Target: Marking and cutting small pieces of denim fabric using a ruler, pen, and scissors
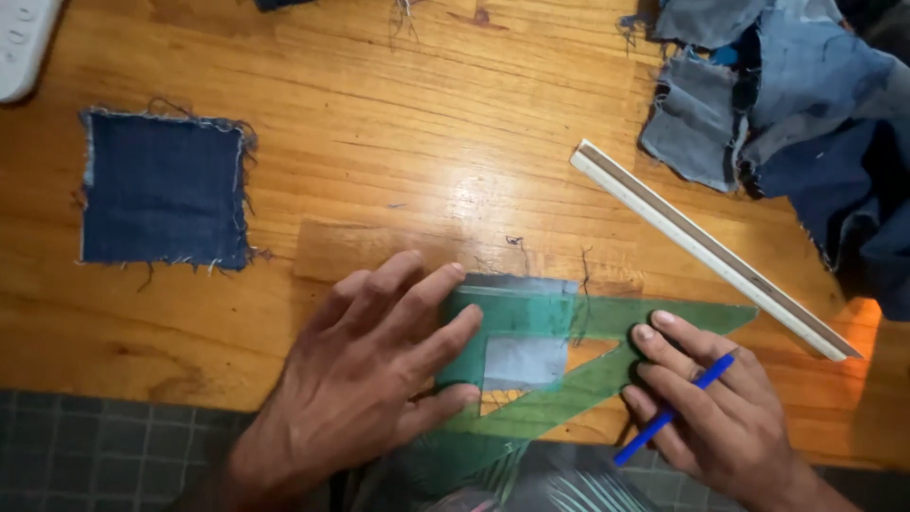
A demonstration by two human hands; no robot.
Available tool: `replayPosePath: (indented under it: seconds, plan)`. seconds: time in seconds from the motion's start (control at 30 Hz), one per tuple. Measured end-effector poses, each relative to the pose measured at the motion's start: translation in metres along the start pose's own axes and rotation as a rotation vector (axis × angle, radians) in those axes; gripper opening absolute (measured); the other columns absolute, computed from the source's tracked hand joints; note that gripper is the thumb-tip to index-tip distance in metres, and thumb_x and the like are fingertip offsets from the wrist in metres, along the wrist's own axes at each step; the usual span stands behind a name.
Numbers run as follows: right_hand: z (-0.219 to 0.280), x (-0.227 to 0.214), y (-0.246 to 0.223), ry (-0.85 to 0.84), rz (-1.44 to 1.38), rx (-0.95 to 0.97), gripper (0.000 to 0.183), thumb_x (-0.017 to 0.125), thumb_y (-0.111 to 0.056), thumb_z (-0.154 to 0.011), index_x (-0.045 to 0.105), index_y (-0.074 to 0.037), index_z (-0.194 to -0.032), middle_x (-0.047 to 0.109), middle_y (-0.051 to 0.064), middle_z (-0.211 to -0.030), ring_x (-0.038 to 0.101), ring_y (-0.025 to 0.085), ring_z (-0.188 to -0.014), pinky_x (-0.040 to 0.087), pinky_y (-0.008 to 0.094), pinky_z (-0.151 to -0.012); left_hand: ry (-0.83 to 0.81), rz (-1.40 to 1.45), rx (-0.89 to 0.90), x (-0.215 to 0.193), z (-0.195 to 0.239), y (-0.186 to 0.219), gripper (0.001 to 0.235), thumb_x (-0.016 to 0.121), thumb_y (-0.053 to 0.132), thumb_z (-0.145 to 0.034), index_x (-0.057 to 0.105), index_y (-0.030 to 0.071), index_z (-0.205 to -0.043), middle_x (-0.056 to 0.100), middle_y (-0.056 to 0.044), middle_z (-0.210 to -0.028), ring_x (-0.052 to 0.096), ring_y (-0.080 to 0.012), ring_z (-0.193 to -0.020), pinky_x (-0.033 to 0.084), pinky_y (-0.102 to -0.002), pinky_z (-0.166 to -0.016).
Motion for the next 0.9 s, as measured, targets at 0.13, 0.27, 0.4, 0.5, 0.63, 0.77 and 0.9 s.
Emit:
replayPosePath:
  seconds: [0.13, 0.27, 0.4, 0.5, 0.63, 0.77, 0.9]
  plan:
    - [-0.002, -0.001, 0.0, -0.013, -0.008, 0.007, 0.018, 0.079, -0.019, -0.105, 0.078, -0.004, -0.114, 0.083, 0.019, -0.138, 0.082, 0.046, -0.134, 0.063, 0.047, -0.108, 0.044, -0.017, 0.021, 0.001, -0.001, -0.001, 0.057, 0.067, 0.07, -0.11, 0.08, 0.024, -0.142, 0.067, -0.009, -0.166, 0.057, -0.0337, -0.155, 0.043, -0.048, -0.123]
    - [-0.011, -0.005, -0.004, 0.002, 0.009, -0.01, 0.014, 0.079, -0.019, -0.105, 0.078, -0.005, -0.108, 0.084, 0.018, -0.135, 0.083, 0.044, -0.129, 0.063, 0.046, -0.102, 0.039, -0.058, 0.017, 0.006, 0.004, 0.0, 0.06, 0.058, 0.072, -0.113, 0.081, 0.026, -0.142, 0.067, -0.008, -0.168, 0.056, -0.0329, -0.157, 0.041, -0.047, -0.122]
    - [-0.01, -0.005, -0.006, 0.034, 0.006, -0.046, 0.011, 0.083, -0.016, -0.103, 0.079, -0.005, -0.103, 0.085, 0.018, -0.13, 0.085, 0.042, -0.126, 0.062, 0.042, -0.102, 0.014, -0.057, 0.01, 0.007, 0.006, -0.001, 0.064, 0.069, 0.075, -0.106, 0.079, 0.027, -0.146, 0.063, -0.01, -0.172, 0.054, -0.0344, -0.159, 0.041, -0.049, -0.124]
    - [-0.009, -0.007, -0.007, 0.03, 0.004, -0.04, 0.013, 0.084, -0.017, -0.102, 0.078, -0.006, -0.104, 0.085, 0.017, -0.129, 0.085, 0.041, -0.125, 0.063, 0.043, -0.104, 0.005, -0.056, 0.013, 0.008, 0.007, 0.0, 0.065, 0.069, 0.076, -0.105, 0.079, 0.027, -0.146, 0.064, -0.011, -0.172, 0.055, -0.0351, -0.159, 0.042, -0.05, -0.123]
    - [-0.006, -0.005, -0.002, 0.032, -0.015, -0.029, 0.019, 0.087, -0.021, -0.101, 0.076, -0.007, -0.109, 0.086, 0.017, -0.13, 0.087, 0.039, -0.124, 0.064, 0.045, -0.105, 0.027, -0.053, 0.021, 0.007, 0.004, 0.0, 0.058, 0.072, 0.07, -0.106, 0.081, 0.026, -0.142, 0.066, -0.012, -0.169, 0.058, -0.036, -0.156, 0.044, -0.05, -0.12]
    - [-0.001, -0.005, 0.001, 0.006, 0.027, -0.029, 0.017, 0.086, -0.026, -0.103, 0.078, -0.011, -0.103, 0.086, 0.011, -0.132, 0.085, 0.037, -0.126, 0.062, 0.046, -0.106, 0.002, -0.046, 0.033, 0.006, 0.0, 0.003, 0.06, 0.074, 0.068, -0.103, 0.08, 0.024, -0.144, 0.065, -0.012, -0.17, 0.055, -0.0361, -0.157, 0.044, -0.051, -0.122]
    - [-0.003, -0.004, -0.001, -0.002, 0.016, -0.019, 0.017, 0.083, -0.025, -0.104, 0.079, -0.009, -0.099, 0.085, 0.012, -0.132, 0.084, 0.038, -0.125, 0.065, 0.048, -0.106, 0.067, -0.112, -0.004, 0.011, 0.0, 0.022, 0.051, 0.067, 0.049, -0.108, 0.079, 0.016, -0.144, 0.066, -0.018, -0.169, 0.06, -0.0397, -0.156, 0.045, -0.054, -0.126]
Point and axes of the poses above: each hand's wrist, its own z-axis away from the middle knuckle, its own x-axis out of the palm, y = z × x, the point moved 2 cm from there along -z, towards the middle knuckle
